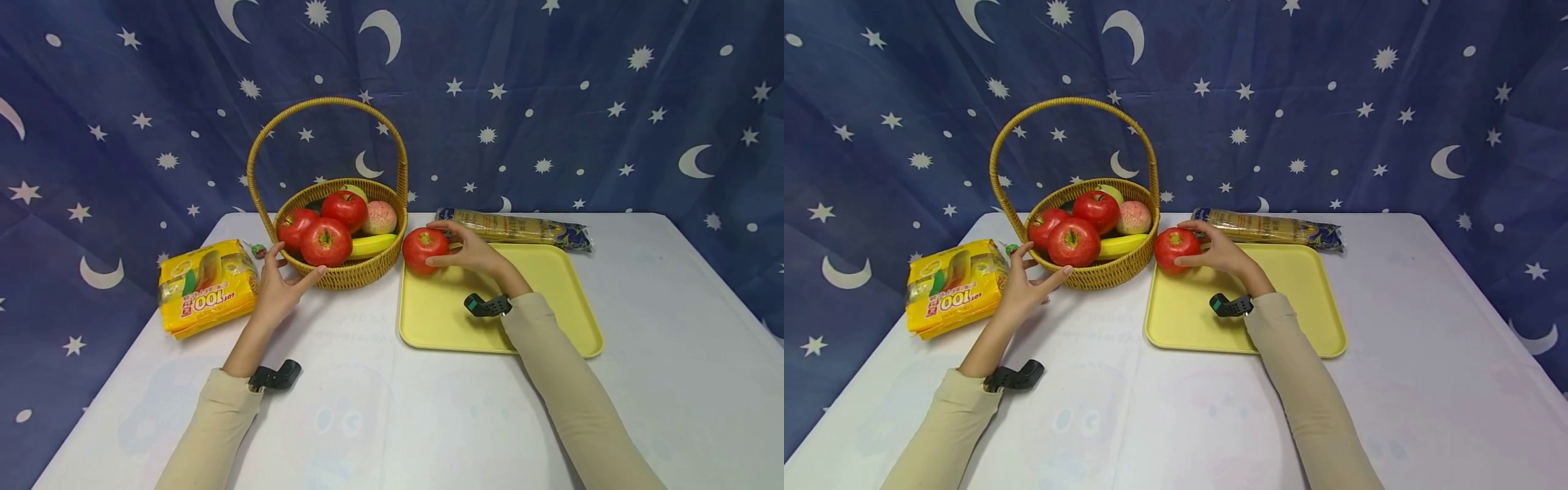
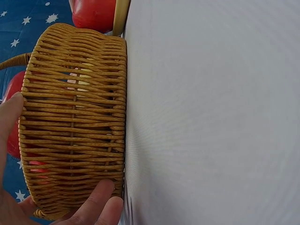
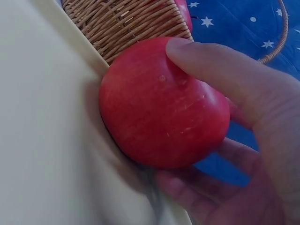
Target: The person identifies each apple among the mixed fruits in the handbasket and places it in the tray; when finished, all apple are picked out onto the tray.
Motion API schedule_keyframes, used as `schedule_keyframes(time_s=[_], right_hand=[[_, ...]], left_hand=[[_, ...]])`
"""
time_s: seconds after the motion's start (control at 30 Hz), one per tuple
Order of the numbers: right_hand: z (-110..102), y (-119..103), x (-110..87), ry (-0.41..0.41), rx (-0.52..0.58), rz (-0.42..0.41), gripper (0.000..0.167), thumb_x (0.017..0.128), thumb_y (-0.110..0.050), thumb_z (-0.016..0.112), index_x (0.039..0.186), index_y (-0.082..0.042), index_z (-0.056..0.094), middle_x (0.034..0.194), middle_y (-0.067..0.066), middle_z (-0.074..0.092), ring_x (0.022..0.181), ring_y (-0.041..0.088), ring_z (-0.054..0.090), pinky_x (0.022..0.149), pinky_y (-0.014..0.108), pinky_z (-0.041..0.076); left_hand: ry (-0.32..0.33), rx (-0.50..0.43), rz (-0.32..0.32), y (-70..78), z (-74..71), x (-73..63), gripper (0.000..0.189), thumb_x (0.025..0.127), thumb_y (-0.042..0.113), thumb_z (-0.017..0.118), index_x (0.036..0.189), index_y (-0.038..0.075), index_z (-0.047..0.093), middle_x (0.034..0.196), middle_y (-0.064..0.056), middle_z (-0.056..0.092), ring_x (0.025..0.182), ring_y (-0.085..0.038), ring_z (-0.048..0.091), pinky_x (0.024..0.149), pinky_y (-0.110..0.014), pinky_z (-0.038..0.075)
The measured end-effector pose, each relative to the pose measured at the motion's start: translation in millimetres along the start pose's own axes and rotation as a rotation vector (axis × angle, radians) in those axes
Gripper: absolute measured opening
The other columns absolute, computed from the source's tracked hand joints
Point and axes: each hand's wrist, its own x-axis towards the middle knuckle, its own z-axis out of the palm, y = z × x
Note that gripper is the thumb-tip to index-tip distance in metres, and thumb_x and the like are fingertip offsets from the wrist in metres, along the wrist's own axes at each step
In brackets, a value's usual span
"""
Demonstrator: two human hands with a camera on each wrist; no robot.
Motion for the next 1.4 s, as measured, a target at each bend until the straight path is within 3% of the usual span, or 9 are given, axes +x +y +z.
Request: schedule_keyframes(time_s=[0.57, 0.9, 1.4], right_hand=[[0, -5, -1.1, -0.018, 0.004, -0.059, 0.065, 0.083, -0.005, 0.076, 0.141, -0.003, 0.047, 0.140, 0.018, 0.045, 0.124, 0.037, 0.047, 0.106, 0.050, 0.040], [0, -8, -2.5, -0.032, 0.019, -0.044, 0.065, 0.085, -0.007, 0.074, 0.143, -0.003, 0.043, 0.145, 0.018, 0.038, 0.131, 0.038, 0.041, 0.110, 0.051, 0.033], [-8, -22, -3.3, 0.002, -0.004, -0.113, 0.059, 0.090, -0.007, 0.069, 0.143, -0.002, 0.043, 0.146, 0.021, 0.033, 0.135, 0.043, 0.036, 0.113, 0.054, 0.028]], left_hand=[[0.001, -0.006, 0.011, -3.4, 1.2, 2.4, 0.100, 0.086, 0.047, 0.071, 0.155, 0.011, 0.007, 0.152, -0.024, 0.022, 0.138, -0.037, 0.029, 0.099, -0.049, 0.045], [-0.008, 0.005, 0.006, -4.5, 1.8, 2.9, 0.102, 0.086, 0.048, 0.071, 0.155, 0.011, 0.006, 0.153, -0.024, 0.021, 0.137, -0.037, 0.031, 0.100, -0.049, 0.045], [-0.005, -0.015, 0.009, -3.8, 1.5, 3.0, 0.100, 0.086, 0.046, 0.071, 0.155, 0.011, 0.007, 0.152, -0.025, 0.021, 0.138, -0.037, 0.029, 0.103, -0.050, 0.043]])
